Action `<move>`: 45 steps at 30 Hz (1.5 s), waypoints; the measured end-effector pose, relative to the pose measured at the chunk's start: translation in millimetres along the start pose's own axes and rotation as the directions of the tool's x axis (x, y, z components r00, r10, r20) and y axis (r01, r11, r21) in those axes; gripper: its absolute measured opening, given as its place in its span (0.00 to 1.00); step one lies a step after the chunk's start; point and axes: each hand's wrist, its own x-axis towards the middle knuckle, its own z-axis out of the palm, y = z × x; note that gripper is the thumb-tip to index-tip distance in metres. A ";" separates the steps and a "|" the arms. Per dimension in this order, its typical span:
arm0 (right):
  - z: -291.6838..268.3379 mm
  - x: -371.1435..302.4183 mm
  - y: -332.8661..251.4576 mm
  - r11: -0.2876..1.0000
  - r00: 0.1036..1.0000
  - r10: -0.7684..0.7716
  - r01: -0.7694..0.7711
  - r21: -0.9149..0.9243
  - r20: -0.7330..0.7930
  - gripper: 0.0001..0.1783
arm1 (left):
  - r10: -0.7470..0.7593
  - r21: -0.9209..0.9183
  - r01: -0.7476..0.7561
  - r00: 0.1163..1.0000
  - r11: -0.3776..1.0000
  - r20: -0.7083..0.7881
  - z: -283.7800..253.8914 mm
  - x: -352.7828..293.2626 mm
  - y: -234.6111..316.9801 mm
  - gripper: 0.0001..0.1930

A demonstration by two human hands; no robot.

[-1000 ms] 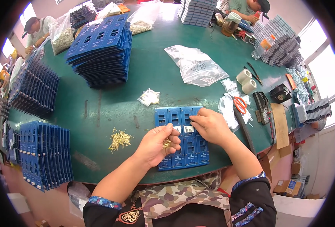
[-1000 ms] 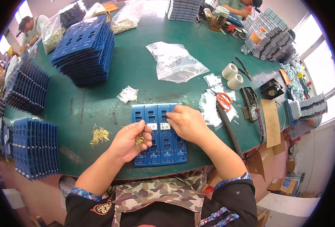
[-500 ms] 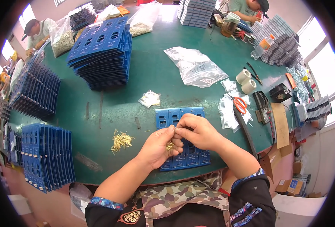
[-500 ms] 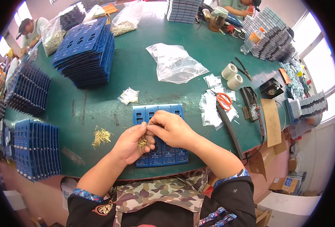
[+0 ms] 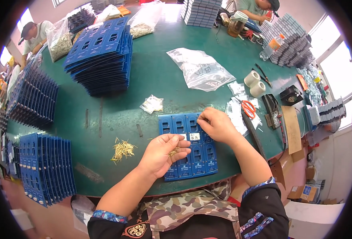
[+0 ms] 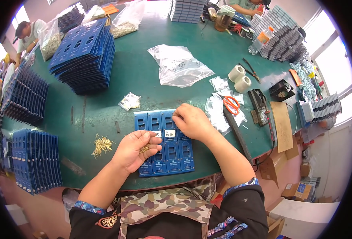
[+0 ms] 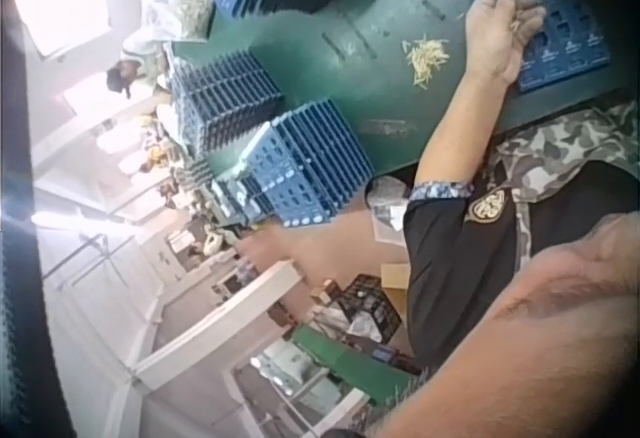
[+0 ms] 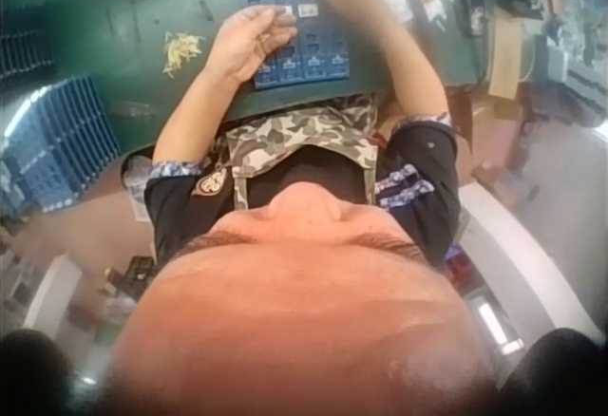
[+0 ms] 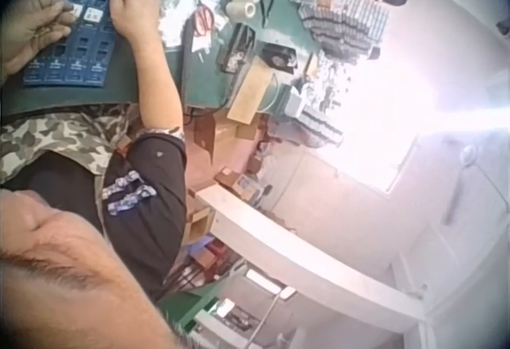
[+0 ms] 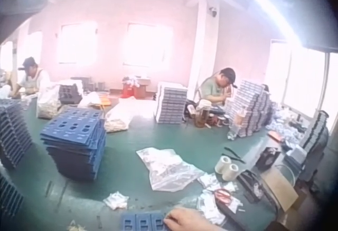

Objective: The person assembles small electrical components by hand, inserting gold connectors and small white components into blue plastic housing units.

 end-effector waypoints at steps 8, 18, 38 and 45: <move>1.7 -0.4 1.7 0.999 1.000 -0.013 0.013 -0.030 -0.018 0.07 | -0.028 0.034 0.029 0.999 0.999 -0.033 3.0 -0.7 -0.2 0.17; 1.9 3.8 -5.8 0.988 0.998 -0.045 0.050 -0.149 0.040 0.08 | -0.049 0.053 0.051 0.998 0.997 -0.034 1.0 -1.5 0.7 0.19; -13.8 -14.9 -16.2 0.966 0.983 -0.174 0.159 -0.202 -0.055 0.09 | -0.015 0.058 0.016 1.000 0.998 -0.017 -3.1 1.2 5.1 0.19; -145.4 -27.1 -35.8 0.997 0.860 -0.009 0.045 0.058 -0.511 0.15 | 0.000 0.053 0.003 0.998 0.999 -0.070 -9.9 0.5 4.4 0.19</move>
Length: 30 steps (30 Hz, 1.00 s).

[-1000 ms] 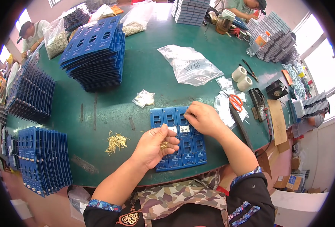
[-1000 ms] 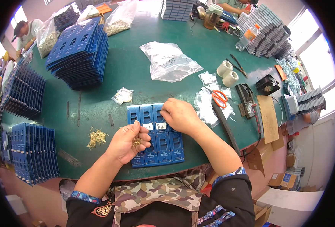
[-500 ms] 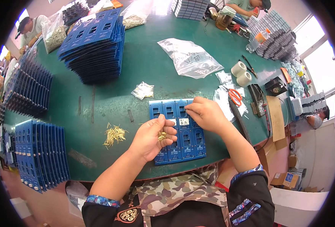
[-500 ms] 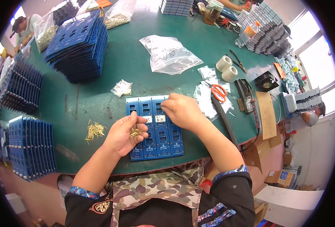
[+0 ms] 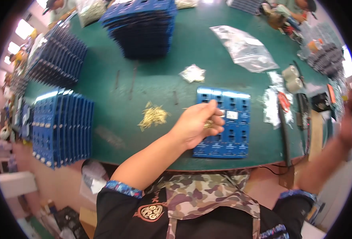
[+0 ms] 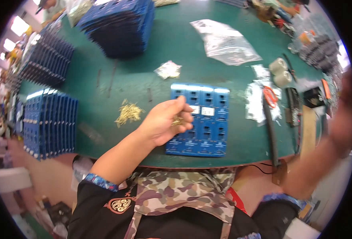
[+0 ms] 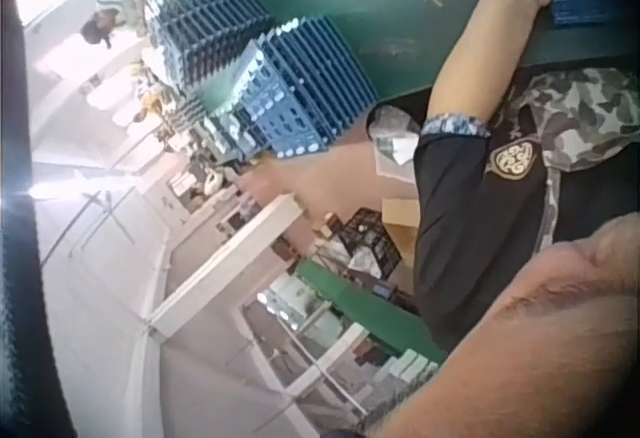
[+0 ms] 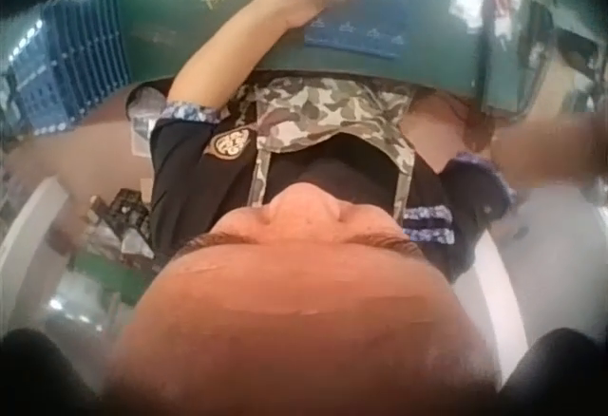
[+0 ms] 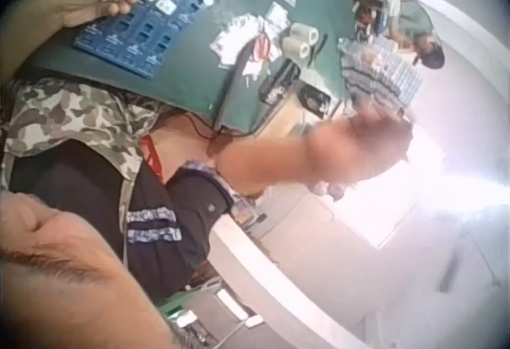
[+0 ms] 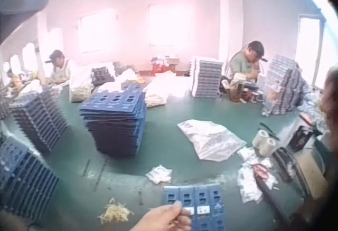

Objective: The person assembles small electrical components by hand, inserting gold connectors and small white components into blue plastic housing units.

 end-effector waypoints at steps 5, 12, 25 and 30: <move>83.8 -27.2 17.0 0.960 0.996 0.060 -0.076 0.268 0.068 0.15 | 0.009 -0.028 -0.005 0.993 1.000 0.115 8.7 10.4 -5.4 0.19; 141.5 -61.5 15.9 0.867 0.990 0.126 -0.139 0.478 0.059 0.14 | 0.009 -0.038 -0.004 0.992 0.999 0.128 7.0 7.2 -5.9 0.18; 146.8 -60.4 -10.1 0.844 0.995 0.038 -0.084 0.530 0.097 0.14 | 0.008 -0.035 -0.003 0.987 0.999 0.162 3.9 4.6 -7.9 0.18; 149.7 -64.6 -14.2 0.825 0.993 0.024 -0.086 0.558 0.118 0.14 | 0.029 -0.025 -0.025 0.985 0.999 0.171 6.2 4.1 -9.1 0.18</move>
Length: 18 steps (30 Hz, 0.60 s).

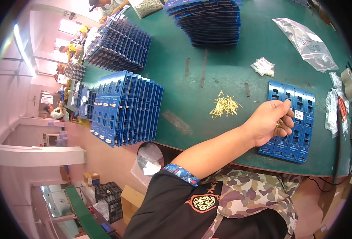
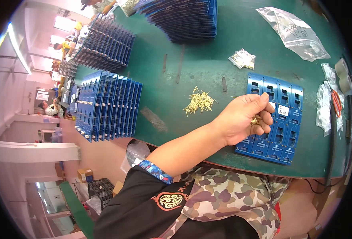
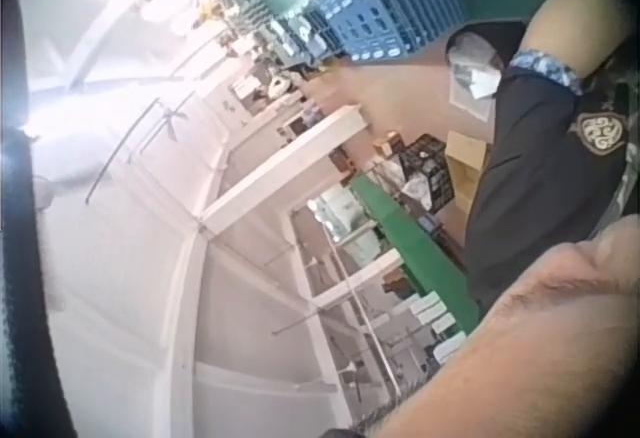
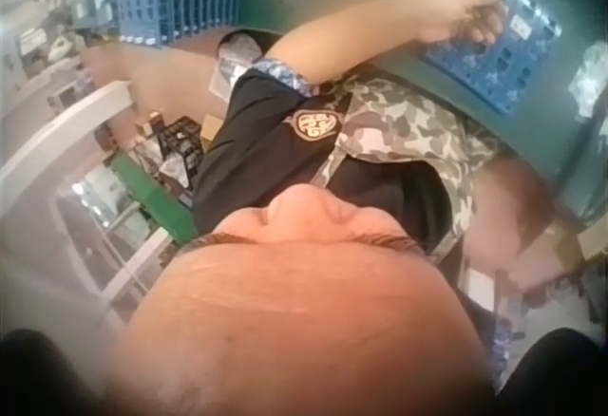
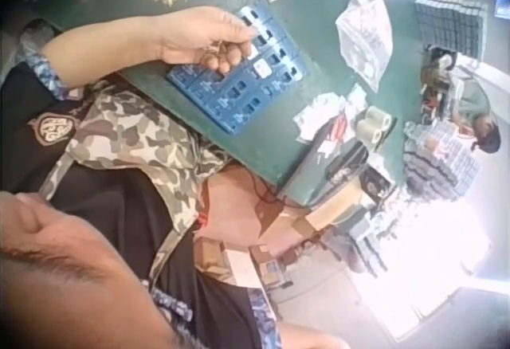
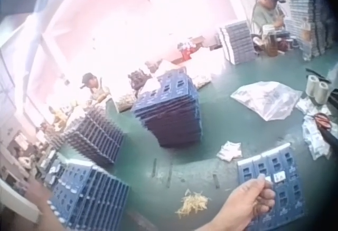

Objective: The person assembles small electrical components by hand, inserting gold connectors and small white components into blue plastic housing units.

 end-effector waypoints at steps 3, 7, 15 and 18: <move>6.3 -3.9 0.3 1.000 1.000 0.008 -0.008 0.028 0.006 0.13 | -0.010 -0.007 0.010 1.000 1.000 0.000 0.9 2.4 -2.0 0.17; 16.9 -12.4 -0.6 0.997 0.999 0.031 -0.033 0.067 0.026 0.13 | 0.001 -0.020 0.000 1.000 1.000 0.029 -2.0 2.1 -0.8 0.17; 40.3 -9.4 -11.6 0.991 0.997 -0.004 -0.007 0.131 0.082 0.13 | -0.018 -0.017 0.018 1.000 1.000 0.016 -1.4 2.5 -5.1 0.17; 44.3 -9.0 -14.2 0.989 0.994 -0.014 -0.003 0.149 0.110 0.13 | 0.004 -0.014 -0.004 1.000 1.000 0.007 -3.2 2.4 -6.3 0.18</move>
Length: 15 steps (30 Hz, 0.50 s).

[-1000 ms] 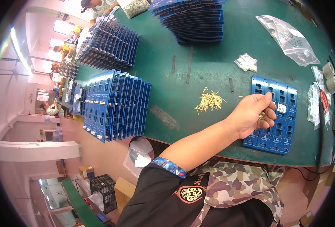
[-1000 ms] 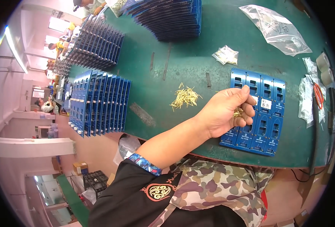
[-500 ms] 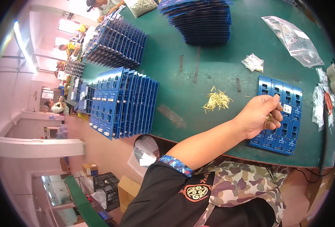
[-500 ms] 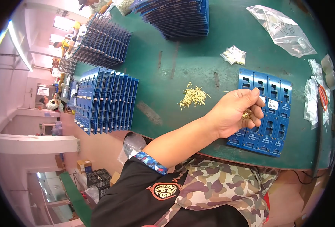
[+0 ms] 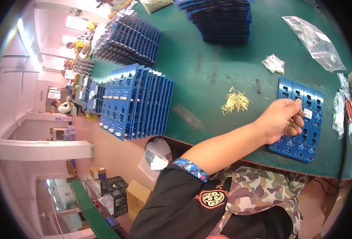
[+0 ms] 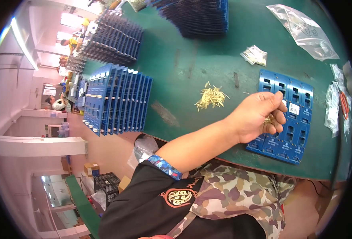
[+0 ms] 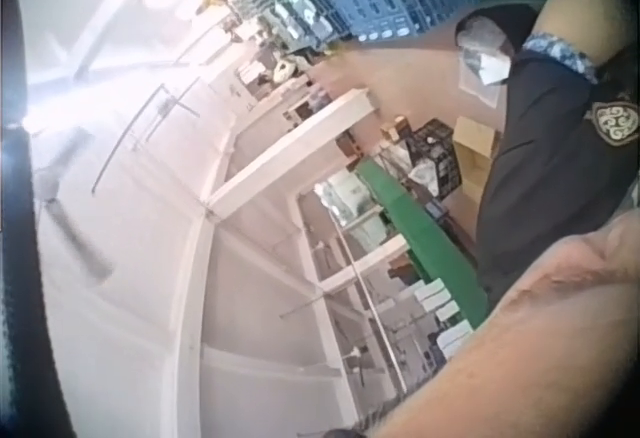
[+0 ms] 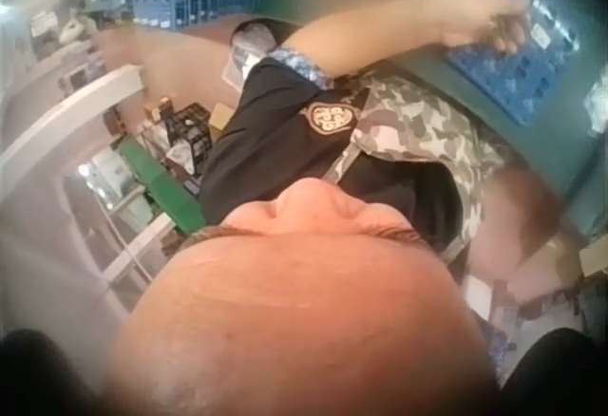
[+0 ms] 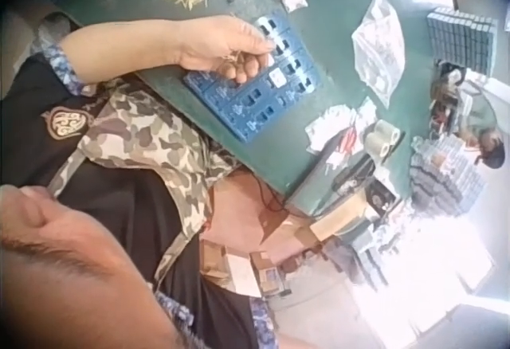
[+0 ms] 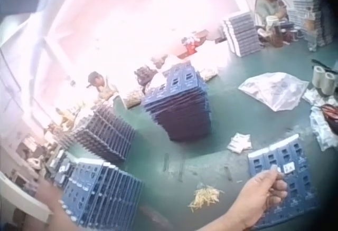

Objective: The person assembles small electrical components by hand, inserting gold connectors and small white components into blue plastic housing units.

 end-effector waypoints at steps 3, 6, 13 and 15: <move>3.7 1.3 -2.5 1.000 0.999 -0.003 0.003 0.010 0.036 0.13 | 0.017 -0.013 -0.017 1.000 1.000 0.000 1.3 -1.0 2.1 0.18; 8.5 9.5 -9.9 1.000 0.997 -0.023 0.024 -0.013 0.071 0.13 | -0.001 0.016 0.001 1.000 1.000 0.022 5.2 3.4 1.7 0.19; -41.6 15.5 -59.5 0.961 0.992 -0.001 0.035 -0.274 0.123 0.12 | -0.009 0.045 0.010 1.000 0.999 -0.023 11.9 -5.8 7.1 0.18; -67.3 16.6 -84.5 0.915 0.994 0.002 0.043 -0.402 0.112 0.12 | -0.011 0.036 0.012 1.000 0.999 -0.027 8.1 -8.5 11.6 0.20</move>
